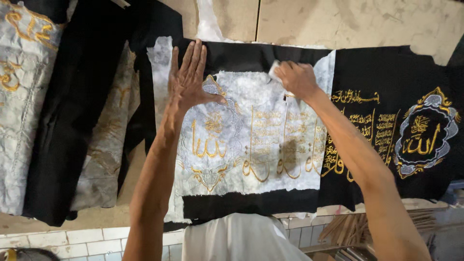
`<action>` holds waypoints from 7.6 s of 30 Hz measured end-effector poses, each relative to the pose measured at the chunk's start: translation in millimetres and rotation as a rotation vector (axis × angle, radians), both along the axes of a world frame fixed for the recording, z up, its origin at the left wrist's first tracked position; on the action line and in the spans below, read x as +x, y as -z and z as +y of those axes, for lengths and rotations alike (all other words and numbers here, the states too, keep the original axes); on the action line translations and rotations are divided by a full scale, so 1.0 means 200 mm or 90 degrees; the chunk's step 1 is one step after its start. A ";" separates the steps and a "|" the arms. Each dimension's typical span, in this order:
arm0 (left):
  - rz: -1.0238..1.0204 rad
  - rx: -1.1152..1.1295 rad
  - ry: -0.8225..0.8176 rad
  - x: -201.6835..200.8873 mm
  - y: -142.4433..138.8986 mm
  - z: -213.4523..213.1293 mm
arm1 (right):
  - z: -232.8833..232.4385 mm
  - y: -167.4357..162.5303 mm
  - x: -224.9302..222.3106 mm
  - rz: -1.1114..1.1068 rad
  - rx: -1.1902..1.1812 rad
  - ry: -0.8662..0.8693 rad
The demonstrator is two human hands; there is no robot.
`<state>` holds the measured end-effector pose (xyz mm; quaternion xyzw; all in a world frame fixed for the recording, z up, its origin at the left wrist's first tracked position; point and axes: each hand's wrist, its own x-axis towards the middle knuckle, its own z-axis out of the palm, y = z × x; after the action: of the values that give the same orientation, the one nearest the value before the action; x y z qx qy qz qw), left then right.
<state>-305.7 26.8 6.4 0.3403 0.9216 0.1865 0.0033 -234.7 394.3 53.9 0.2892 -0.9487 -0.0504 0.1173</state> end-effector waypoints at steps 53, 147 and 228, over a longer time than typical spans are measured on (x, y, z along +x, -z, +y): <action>0.019 0.014 0.036 0.01 0.02 -0.02 | -0.27 -0.09 0.24 -0.203 -0.050 -0.137; 0.059 0.073 0.004 0.68 -0.08 0.78 | 0.95 -0.29 0.23 -0.179 -0.033 0.456; -0.015 -0.004 0.065 0.52 -0.08 1.15 | 0.56 -0.08 0.19 -0.410 -0.267 0.119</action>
<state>-201.5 257.5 22.9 0.3843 0.9037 0.1870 0.0247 -196.6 506.3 69.4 0.1727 -0.9489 0.2273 -0.1349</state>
